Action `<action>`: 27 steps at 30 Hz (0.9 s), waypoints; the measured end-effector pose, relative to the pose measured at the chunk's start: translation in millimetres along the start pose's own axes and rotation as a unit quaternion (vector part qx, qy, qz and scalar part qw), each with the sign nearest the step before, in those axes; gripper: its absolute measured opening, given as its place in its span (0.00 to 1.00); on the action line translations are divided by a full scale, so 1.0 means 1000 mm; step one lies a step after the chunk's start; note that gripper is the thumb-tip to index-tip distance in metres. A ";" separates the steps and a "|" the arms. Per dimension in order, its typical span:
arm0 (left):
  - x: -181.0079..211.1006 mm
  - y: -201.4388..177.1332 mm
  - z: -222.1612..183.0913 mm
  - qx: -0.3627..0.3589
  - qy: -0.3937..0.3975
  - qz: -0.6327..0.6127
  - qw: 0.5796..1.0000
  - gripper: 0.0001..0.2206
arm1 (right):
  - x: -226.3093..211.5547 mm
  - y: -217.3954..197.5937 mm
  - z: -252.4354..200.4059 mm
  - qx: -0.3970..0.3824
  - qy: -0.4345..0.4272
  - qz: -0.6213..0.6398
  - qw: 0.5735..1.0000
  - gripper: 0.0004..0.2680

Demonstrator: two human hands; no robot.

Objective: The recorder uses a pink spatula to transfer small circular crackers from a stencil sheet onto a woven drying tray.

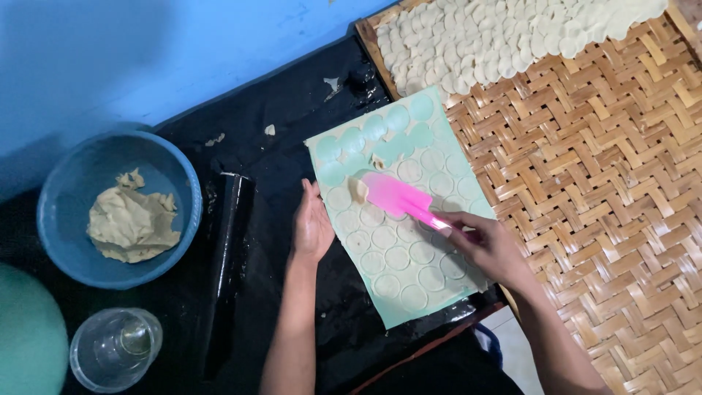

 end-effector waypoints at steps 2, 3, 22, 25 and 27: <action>0.001 0.002 -0.001 0.003 -0.003 0.001 1.000 0.32 | 0.014 0.001 0.004 -0.004 -0.018 0.053 0.998 0.11; 0.001 0.002 -0.001 0.006 -0.005 0.002 1.000 0.32 | 0.020 0.002 0.006 -0.009 -0.036 0.104 0.994 0.11; -0.001 0.002 0.000 0.010 -0.008 -0.011 1.000 0.35 | 0.063 -0.127 0.046 0.290 -0.014 0.035 0.956 0.13; 0.000 0.005 0.001 0.014 -0.013 -0.006 1.000 0.35 | 0.066 -0.127 0.057 0.277 -0.035 0.055 0.959 0.13; 0.000 0.004 0.000 0.016 -0.017 -0.003 1.000 0.35 | 0.059 -0.128 0.055 0.288 -0.018 0.018 0.957 0.13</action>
Point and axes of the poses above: each hand's wrist, its own z-axis towards the middle knuckle, its own y-axis out of the palm, x = y × z, the point moved 8 cm from there along z, towards the middle knuckle, and after that the axes turned 7 degrees about -x, right-handed, at the moved point
